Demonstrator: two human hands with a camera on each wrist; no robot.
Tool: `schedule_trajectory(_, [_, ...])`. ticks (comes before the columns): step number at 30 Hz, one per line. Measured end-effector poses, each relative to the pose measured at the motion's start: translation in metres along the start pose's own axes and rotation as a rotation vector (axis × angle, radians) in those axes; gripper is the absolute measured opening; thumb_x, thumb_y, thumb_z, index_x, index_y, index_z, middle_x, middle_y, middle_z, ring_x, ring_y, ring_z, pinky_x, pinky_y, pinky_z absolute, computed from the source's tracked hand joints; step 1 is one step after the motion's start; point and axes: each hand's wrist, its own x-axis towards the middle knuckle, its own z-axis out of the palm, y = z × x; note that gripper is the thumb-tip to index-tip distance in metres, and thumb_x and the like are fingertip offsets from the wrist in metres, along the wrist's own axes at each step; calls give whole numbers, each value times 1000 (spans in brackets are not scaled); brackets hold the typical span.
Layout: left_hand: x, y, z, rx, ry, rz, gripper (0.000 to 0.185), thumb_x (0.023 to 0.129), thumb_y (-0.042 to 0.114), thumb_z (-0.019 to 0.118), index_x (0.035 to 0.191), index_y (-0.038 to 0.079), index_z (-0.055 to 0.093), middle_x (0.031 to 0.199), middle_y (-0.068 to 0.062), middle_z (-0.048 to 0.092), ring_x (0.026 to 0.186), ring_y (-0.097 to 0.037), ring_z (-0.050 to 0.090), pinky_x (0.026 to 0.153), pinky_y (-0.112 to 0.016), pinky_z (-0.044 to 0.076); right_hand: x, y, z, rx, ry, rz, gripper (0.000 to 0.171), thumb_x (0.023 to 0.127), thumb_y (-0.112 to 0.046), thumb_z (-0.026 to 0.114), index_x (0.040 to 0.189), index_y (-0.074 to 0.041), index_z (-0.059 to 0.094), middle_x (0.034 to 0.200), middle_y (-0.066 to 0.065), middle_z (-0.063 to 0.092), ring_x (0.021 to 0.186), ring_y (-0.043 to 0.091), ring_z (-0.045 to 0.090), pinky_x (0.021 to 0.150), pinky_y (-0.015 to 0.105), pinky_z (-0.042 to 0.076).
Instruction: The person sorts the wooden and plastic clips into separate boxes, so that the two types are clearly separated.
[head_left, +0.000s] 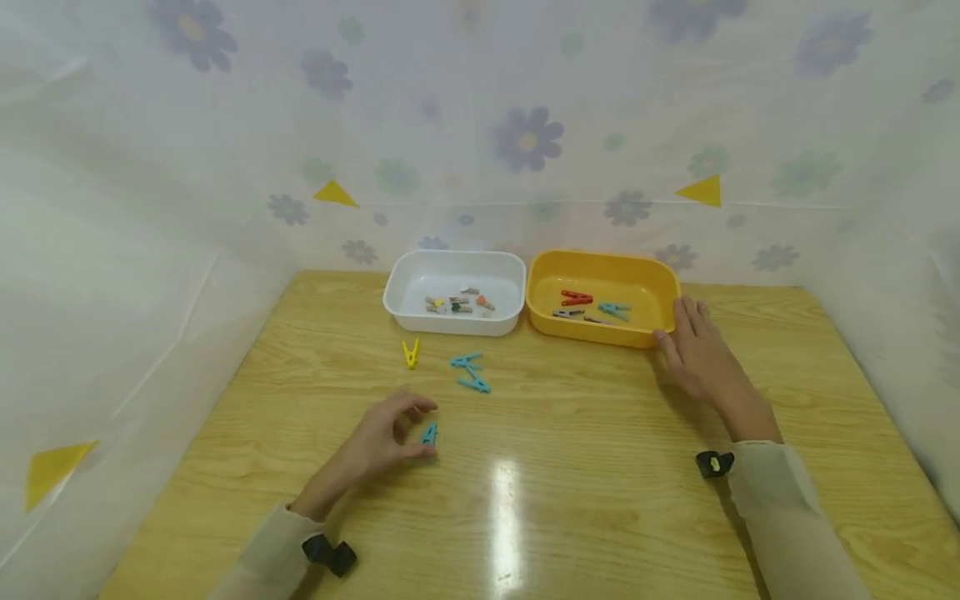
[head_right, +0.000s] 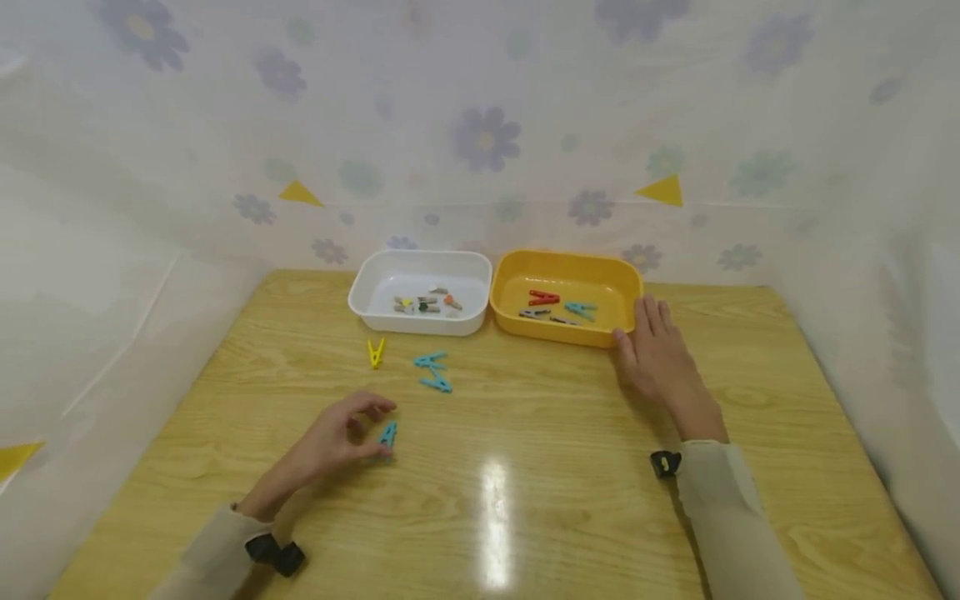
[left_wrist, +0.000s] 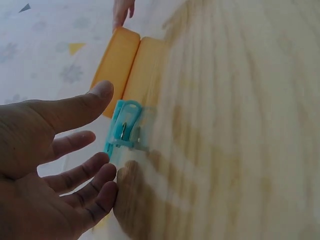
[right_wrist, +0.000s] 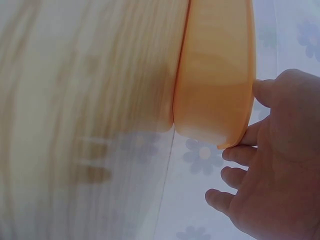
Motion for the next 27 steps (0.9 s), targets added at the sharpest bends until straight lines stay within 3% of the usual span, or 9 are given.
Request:
schedule_trajectory(8, [-8,9,10,83,-32,-153,60,72,23,96,121,6,66,108,-3,65,98,-19,62,87,-37,56,-2,1,2,7,9,-9,74,114,-40,23,158,13,-3,164,34,-9,152,50,-11,123,59,-1])
schedule_trajectory(14, [-8,8,10,63,-37,-148,53,76,10,93,121,4,66,107,-1,65,96,-17,61,85,-34,55,-4,0,0,16,11,-7,74,114,-41,24,158,12,-3,164,34,-9,152,50,-11,122,60,-1])
schedule_trajectory(21, [-4,4,4,38,-32,-115,35,81,2,87,111,3,71,103,-3,69,92,-20,63,80,-33,56,-2,-1,-1,15,17,-11,74,114,-41,24,158,13,-2,164,35,-7,151,51,-9,122,60,-1])
schedule_trajectory(27, [-1,2,3,-1,-23,-158,32,82,2,85,111,5,71,102,-3,70,92,-20,64,78,-32,56,-1,-1,-1,15,16,-13,74,114,-41,24,158,13,-2,164,35,-7,151,51,-10,122,61,0])
